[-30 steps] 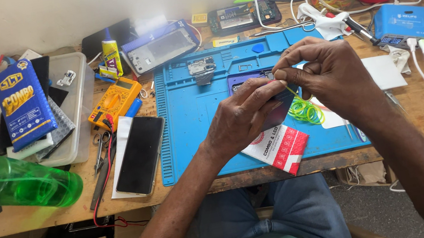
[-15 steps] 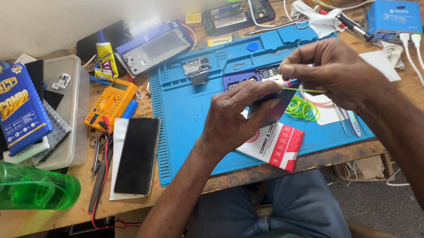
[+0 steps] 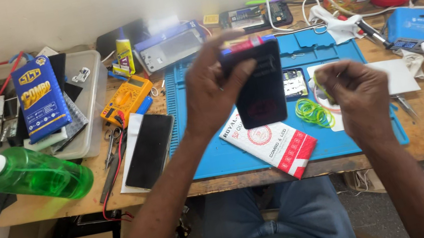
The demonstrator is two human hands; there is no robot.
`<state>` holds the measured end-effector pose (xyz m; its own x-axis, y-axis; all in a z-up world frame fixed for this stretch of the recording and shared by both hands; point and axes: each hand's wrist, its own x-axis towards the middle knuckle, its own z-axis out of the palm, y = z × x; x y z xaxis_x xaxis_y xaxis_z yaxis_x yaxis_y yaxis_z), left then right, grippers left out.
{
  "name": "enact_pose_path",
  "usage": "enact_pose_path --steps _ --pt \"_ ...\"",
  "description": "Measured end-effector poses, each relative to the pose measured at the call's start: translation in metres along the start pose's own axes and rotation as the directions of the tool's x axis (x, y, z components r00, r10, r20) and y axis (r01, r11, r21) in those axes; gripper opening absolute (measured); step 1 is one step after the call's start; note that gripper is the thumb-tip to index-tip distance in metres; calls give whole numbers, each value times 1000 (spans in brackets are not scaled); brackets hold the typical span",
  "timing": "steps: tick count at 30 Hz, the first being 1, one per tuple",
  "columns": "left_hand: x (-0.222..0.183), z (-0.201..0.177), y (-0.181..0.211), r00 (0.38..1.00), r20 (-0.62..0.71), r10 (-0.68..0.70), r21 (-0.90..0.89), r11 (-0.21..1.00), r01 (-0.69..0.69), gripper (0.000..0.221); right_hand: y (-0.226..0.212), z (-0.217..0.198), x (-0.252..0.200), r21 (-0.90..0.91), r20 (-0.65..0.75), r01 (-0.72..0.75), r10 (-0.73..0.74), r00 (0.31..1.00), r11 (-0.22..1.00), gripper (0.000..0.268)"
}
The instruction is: The person wraps several rubber bands around a mobile phone to secure the screen assembly to the housing.
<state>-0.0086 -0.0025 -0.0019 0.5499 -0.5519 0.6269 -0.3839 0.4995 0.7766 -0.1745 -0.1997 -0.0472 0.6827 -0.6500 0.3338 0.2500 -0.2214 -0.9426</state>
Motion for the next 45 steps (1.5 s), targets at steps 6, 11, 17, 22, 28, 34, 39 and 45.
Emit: enact_pose_path --steps 6,11,17,22,28,34,39,45 --pt "-17 27 -9 994 40 -101 101 990 97 36 -53 19 34 -525 198 624 -630 751 579 16" --pt "-25 31 -14 984 42 -171 80 983 168 39 -47 25 32 -192 142 377 -355 924 906 20" --pt "-31 32 -13 973 60 -223 107 970 216 50 -35 15 16 -251 250 529 -473 845 811 16" --pt "-30 36 -11 983 89 -159 78 985 152 42 -32 10 13 -241 302 549 -475 826 801 17" --pt "-33 34 -18 992 107 -70 208 977 46 32 -28 -4 22 -300 408 622 -492 769 723 18" --pt "-30 21 -27 974 10 -226 -98 969 225 31 -2 -25 20 -116 458 459 -362 812 881 14" --pt "-13 -9 -35 962 -205 -178 -246 961 125 30 14 -19 -33 -345 558 533 -289 778 772 20" --pt "-5 -19 -44 926 -253 -281 -343 921 186 32 8 15 -88 -475 474 333 -82 877 815 19"
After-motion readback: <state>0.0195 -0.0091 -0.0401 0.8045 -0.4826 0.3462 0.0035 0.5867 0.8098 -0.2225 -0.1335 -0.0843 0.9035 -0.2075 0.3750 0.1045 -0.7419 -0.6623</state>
